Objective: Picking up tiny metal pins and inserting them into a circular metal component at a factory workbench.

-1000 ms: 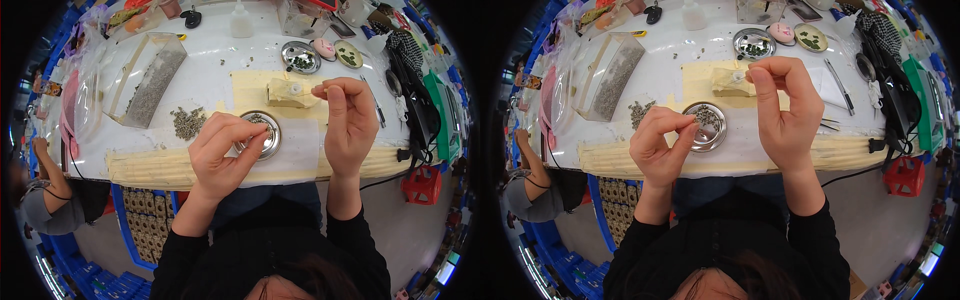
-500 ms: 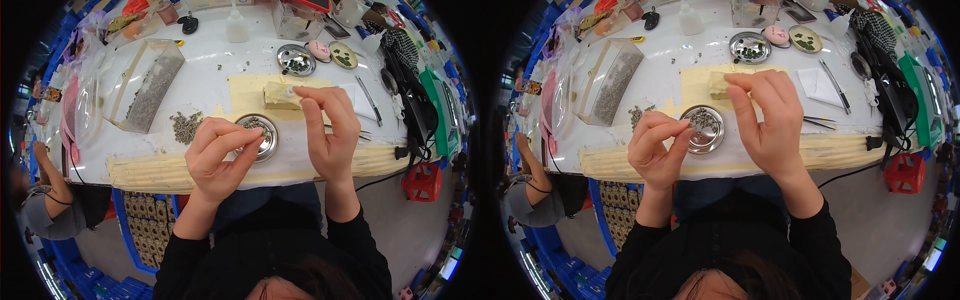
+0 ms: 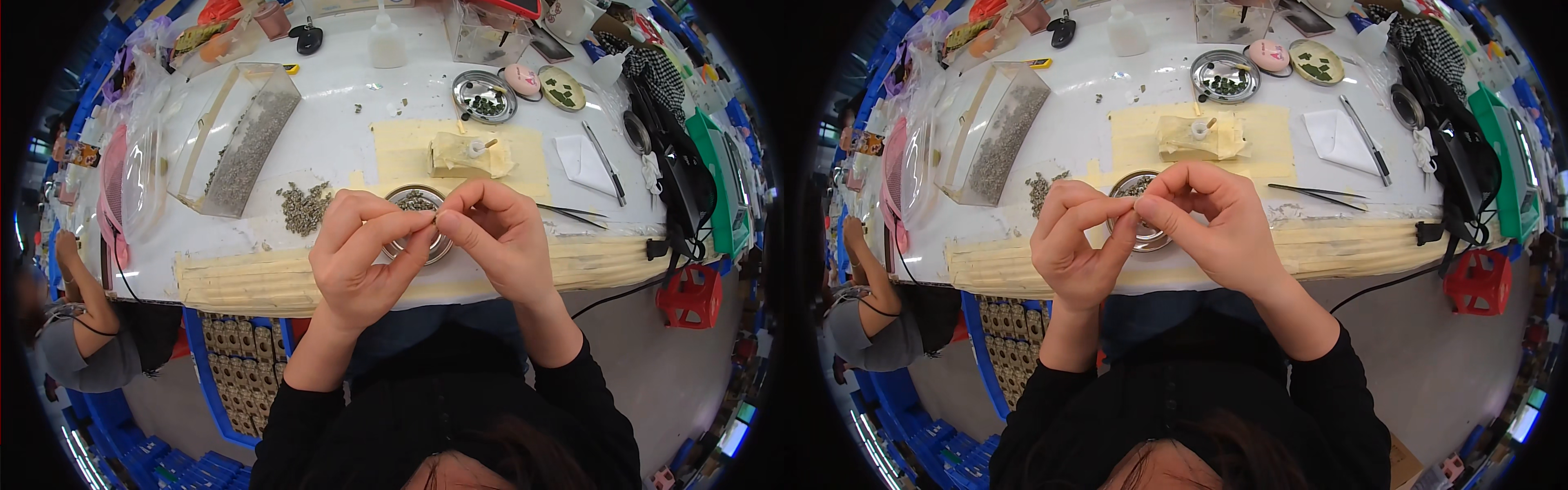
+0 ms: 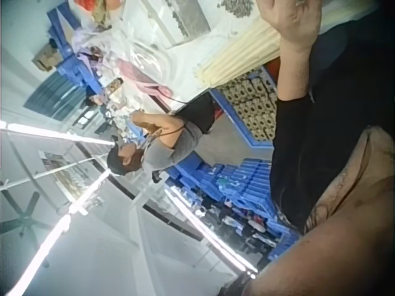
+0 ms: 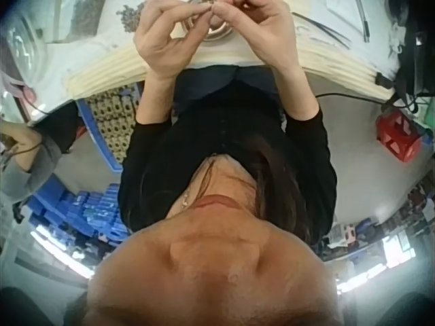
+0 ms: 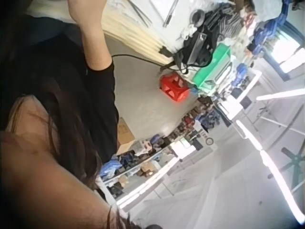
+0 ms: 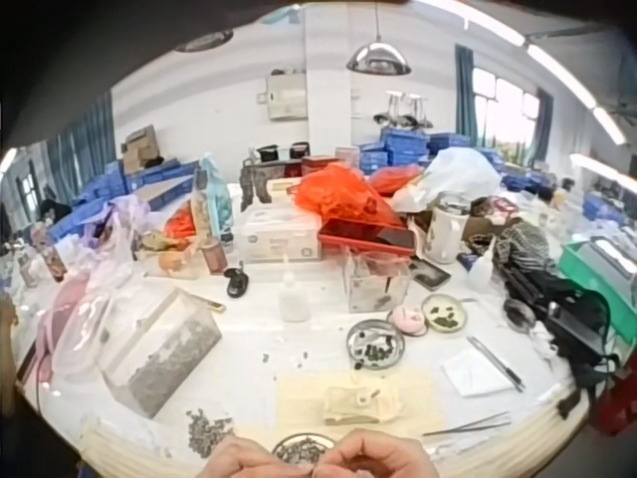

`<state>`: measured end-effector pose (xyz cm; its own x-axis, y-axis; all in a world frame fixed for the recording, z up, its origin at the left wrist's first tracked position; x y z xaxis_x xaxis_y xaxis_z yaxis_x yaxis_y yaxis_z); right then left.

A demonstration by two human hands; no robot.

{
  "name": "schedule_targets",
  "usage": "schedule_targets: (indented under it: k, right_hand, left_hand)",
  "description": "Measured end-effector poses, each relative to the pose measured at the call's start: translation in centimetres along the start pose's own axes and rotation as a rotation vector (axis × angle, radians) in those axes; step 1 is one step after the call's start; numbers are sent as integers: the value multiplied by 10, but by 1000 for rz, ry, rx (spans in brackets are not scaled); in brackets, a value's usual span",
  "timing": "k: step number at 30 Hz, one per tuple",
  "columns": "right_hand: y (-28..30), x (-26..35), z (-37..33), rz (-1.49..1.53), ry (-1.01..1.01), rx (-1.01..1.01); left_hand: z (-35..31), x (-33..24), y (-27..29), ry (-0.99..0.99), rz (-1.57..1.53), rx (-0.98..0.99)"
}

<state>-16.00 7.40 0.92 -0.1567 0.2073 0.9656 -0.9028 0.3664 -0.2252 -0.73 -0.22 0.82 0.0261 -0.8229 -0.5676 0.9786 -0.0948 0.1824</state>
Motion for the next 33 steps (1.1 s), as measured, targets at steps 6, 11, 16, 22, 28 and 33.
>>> schedule_targets:
  k: [6, 11, 16, 22, 28, 33]
  right_hand:
    - [-4, 10, -4, -639, 828, -25]
    - [-1, 5, -8, -689, 807, -52]
    - [2, -3, -7, -387, 410, -42]
    - [6, -2, -11, 231, -199, 73]
    - [-3, 11, -16, -440, 533, 63]
    - [-5, 6, -16, -585, 592, -21]
  left_hand:
    - [-1, 2, 0, 63, 24, 6]
    - [-3, 2, 1, 138, -16, -24]
    - [-3, 2, 1, 148, -43, -37]
    - [-3, 2, -1, 55, 22, -33]
    - [-4, 3, -1, 131, 33, -27]
    - [-4, 1, 0, 148, 9, -30]
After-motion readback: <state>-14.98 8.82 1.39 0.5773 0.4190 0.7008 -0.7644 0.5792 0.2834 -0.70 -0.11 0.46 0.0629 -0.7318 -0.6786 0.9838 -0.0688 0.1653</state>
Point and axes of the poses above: each hand's wrist, its own z-axis towards the middle knuckle, its own y-axis out of the back of the hand, x = y × z, the point moved 1 cm from there along z, towards the middle knuckle, and after that the axes turned 9 degrees about -x, right-handed, at the moved point
